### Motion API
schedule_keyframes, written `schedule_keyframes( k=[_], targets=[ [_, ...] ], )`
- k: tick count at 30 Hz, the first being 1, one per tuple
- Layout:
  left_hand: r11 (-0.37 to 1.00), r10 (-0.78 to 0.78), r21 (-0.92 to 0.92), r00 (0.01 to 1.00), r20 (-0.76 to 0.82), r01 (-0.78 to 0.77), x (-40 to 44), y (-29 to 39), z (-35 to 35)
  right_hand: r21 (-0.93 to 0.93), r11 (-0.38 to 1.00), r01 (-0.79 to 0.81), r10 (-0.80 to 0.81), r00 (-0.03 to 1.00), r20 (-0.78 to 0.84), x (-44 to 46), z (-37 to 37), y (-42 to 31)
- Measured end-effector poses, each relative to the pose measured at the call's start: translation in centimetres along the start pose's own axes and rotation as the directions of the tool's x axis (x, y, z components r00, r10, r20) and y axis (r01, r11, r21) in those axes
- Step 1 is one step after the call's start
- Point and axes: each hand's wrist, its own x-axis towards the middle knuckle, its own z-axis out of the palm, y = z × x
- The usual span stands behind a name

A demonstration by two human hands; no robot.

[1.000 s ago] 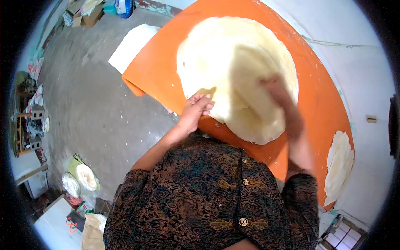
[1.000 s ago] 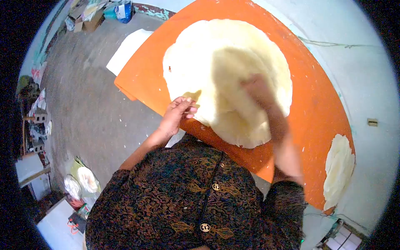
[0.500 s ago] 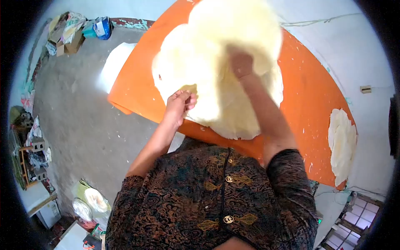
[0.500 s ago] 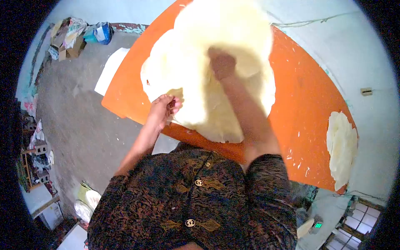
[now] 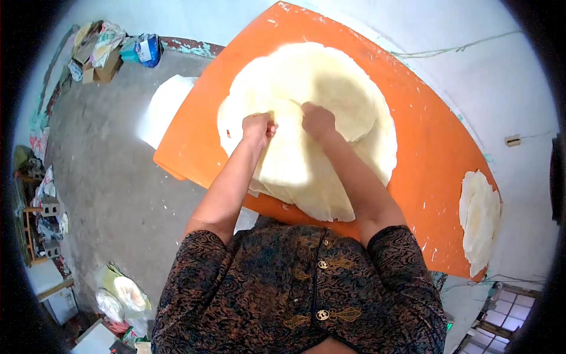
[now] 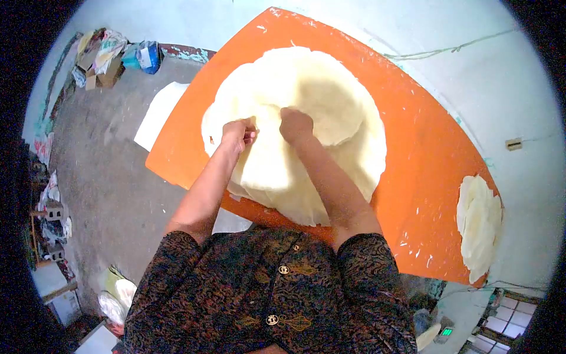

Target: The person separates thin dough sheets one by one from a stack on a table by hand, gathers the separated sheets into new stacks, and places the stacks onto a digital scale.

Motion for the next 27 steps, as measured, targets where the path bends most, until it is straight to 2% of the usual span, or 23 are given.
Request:
schedule_keyframes(
  k=[2,5,8,11,14,17,20,21,24,25,26,27],
  targets=[
    [0.999,-0.034,0.006,0.998,0.046,0.034,1.6,-0.2,-0.4,0.008,1.000,-0.012,0.012,1.000,0.012,-0.2,-0.2,-0.3],
    [0.999,-0.007,0.048,1.000,0.006,0.006,0.6,0.6,0.2,-0.003,1.000,0.029,-0.029,1.000,-0.001,-0.6,-0.2,-0.3],
    [0.984,0.159,0.049,0.965,0.207,-0.173,1.9,-0.6,-0.6,-0.038,0.996,0.075,-0.076,0.997,-0.027,-1.0,0.4,-0.5],
    [0.997,0.080,-0.022,0.991,0.110,-0.078,-0.4,0.1,0.6,-0.021,0.995,0.097,-0.099,0.989,-0.109,-1.8,1.1,-1.1],
    [0.996,0.068,-0.065,0.988,0.139,-0.060,0.4,-0.5,0.3,-0.006,0.995,0.103,-0.103,0.994,-0.045,-2.1,1.4,-1.1],
    [0.999,0.044,-0.022,0.985,0.165,-0.041,1.3,-1.0,-0.1,0.024,0.993,0.113,-0.107,0.978,-0.178,-2.9,0.9,-2.3],
    [0.988,0.045,-0.157,0.966,0.256,-0.005,0.3,-0.6,0.2,-0.012,0.996,0.092,-0.093,0.988,-0.125,-2.6,0.5,-2.8],
    [0.993,0.051,-0.119,0.961,0.272,-0.019,0.5,-0.7,-0.1,-0.009,0.997,0.082,-0.082,0.981,-0.176,-2.0,1.1,-2.5],
    [0.997,0.044,-0.069,0.944,0.328,-0.022,0.1,-1.5,-0.9,0.066,0.997,-0.029,0.024,0.996,0.083,0.2,1.2,-1.0],
    [0.995,0.032,-0.103,0.914,0.405,0.011,-0.2,-1.8,-1.2,0.118,0.993,-0.024,0.021,0.999,0.031,1.1,0.6,-0.2],
    [0.999,-0.003,-0.036,0.922,0.388,0.018,-0.7,-2.2,-1.2,0.169,0.986,-0.016,0.021,1.000,-0.023,2.2,-0.4,1.1],
    [0.999,-0.035,0.033,0.928,0.370,0.024,-1.6,-2.5,-1.0,0.148,0.989,-0.017,0.019,1.000,-0.013,3.4,-2.8,2.3]
  ],
)
